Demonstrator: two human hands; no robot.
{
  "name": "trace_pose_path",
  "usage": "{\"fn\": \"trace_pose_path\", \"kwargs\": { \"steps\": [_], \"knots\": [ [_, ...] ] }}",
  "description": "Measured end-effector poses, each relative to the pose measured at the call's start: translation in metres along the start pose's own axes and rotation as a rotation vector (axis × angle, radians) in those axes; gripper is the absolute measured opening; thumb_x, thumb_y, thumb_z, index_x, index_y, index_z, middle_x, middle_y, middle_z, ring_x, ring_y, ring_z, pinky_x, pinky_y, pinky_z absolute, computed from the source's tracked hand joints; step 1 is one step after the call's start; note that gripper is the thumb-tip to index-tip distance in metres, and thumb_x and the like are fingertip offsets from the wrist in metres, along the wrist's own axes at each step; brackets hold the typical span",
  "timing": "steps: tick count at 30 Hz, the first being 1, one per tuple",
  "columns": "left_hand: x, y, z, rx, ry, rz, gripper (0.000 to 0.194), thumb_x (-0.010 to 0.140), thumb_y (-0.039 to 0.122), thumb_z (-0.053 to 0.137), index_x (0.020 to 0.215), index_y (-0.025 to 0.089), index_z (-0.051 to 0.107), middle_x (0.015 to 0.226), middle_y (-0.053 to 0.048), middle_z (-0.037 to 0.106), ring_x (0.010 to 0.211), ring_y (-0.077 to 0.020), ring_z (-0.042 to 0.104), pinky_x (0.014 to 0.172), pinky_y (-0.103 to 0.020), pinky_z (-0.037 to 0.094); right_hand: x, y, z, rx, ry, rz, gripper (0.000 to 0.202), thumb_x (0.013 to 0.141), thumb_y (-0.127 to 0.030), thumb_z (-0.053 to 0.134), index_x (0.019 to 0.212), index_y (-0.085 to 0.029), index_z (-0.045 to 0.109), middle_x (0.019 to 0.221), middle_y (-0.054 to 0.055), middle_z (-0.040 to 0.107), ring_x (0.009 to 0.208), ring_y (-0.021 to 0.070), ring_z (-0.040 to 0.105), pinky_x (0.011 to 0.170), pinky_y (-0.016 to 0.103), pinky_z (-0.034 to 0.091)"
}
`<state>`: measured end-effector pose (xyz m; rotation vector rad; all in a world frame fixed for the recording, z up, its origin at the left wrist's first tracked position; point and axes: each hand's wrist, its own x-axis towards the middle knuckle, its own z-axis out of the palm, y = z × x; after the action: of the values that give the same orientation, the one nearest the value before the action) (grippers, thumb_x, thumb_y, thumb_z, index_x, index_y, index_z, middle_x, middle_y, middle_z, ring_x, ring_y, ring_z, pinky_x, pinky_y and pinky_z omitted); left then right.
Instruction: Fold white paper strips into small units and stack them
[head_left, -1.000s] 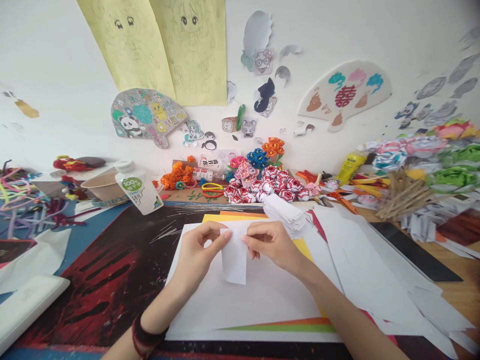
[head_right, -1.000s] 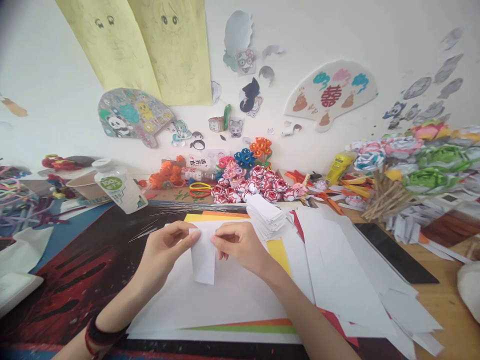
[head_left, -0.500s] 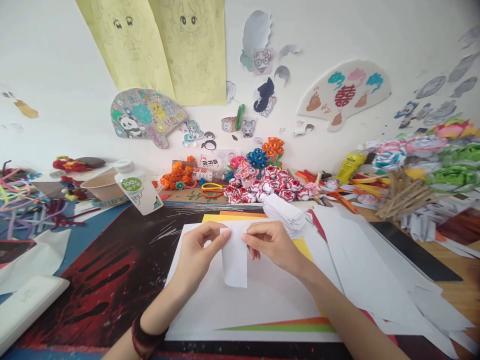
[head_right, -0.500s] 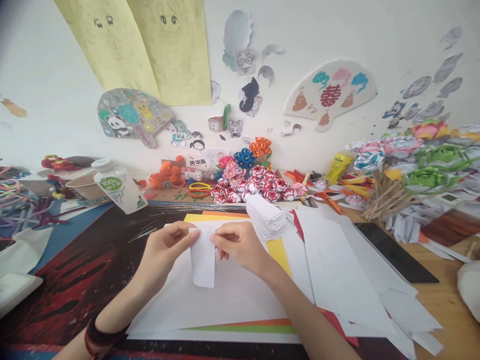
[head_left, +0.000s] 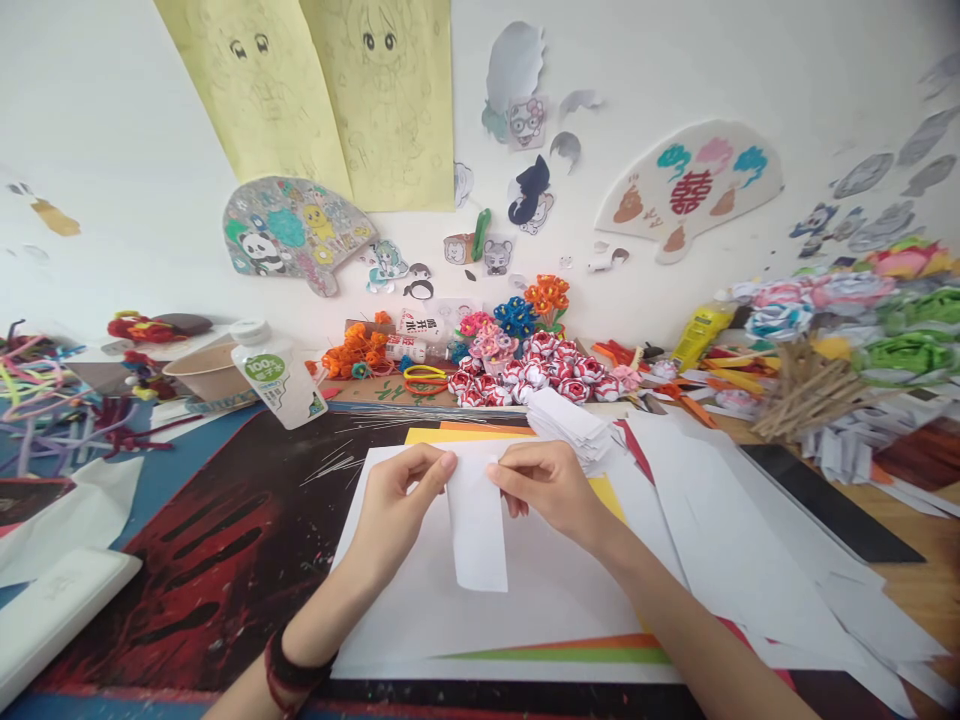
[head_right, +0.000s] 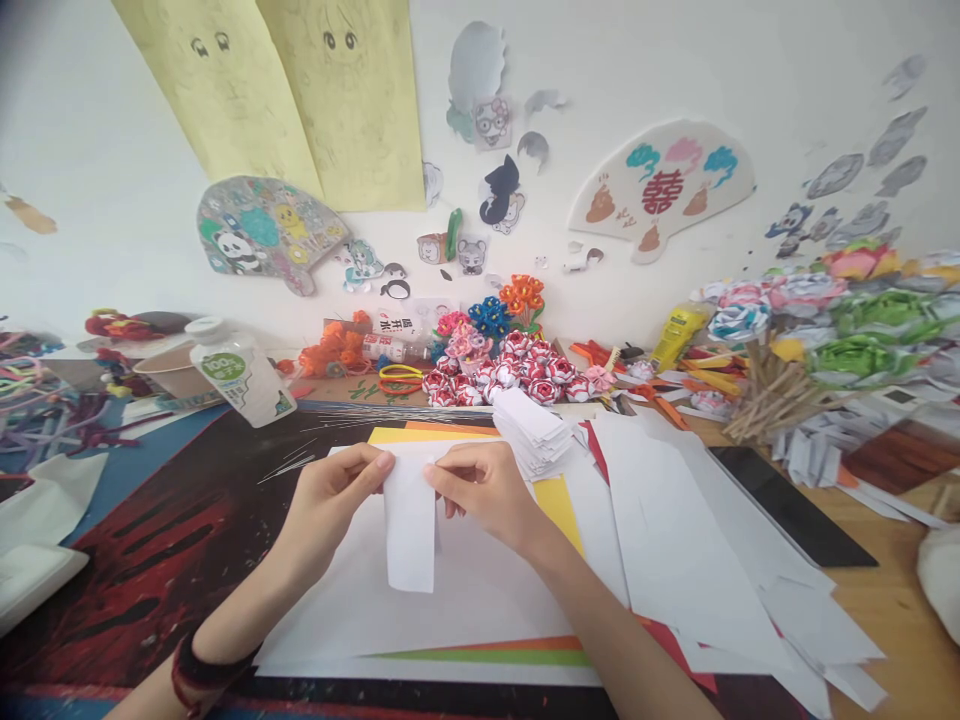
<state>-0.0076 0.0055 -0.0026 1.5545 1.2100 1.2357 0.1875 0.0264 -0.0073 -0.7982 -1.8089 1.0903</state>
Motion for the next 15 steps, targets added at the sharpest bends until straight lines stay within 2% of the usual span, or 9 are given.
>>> {"fn": "trace_pose_path", "kwargs": {
  "steps": [11, 15],
  "knots": [
    [-0.0041, 0.0047, -0.0005, 0.022, 0.022, 0.022, 0.028, 0.085, 0.04, 0.058, 0.073, 0.016, 0.064, 0.073, -0.003, 0.063, 0.07, -0.0151, 0.054, 0.064, -0.024, 0.042, -0.0008, -0.0037, 0.0003, 0.006, 0.002, -0.013, 0.039, 0.088, -0.033, 0.056, 0.054, -0.014, 0.058, 0.053, 0.0, 0.055, 0.047, 0.0093, 0.051, 0.048, 0.022, 0.04],
    [-0.0053, 0.0039, -0.0013, 0.089, 0.057, 0.055, 0.029, 0.084, 0.04, 0.059, 0.067, 0.016, 0.06, 0.066, 0.0, 0.059, 0.065, -0.0135, 0.05, 0.061, -0.023, 0.038, -0.0011, -0.005, 0.0011, -0.023, -0.002, -0.028, 0.039, 0.089, -0.03, 0.055, 0.053, -0.015, 0.057, 0.053, 0.0, 0.054, 0.048, 0.0091, 0.051, 0.048, 0.022, 0.039]
  ]
}}
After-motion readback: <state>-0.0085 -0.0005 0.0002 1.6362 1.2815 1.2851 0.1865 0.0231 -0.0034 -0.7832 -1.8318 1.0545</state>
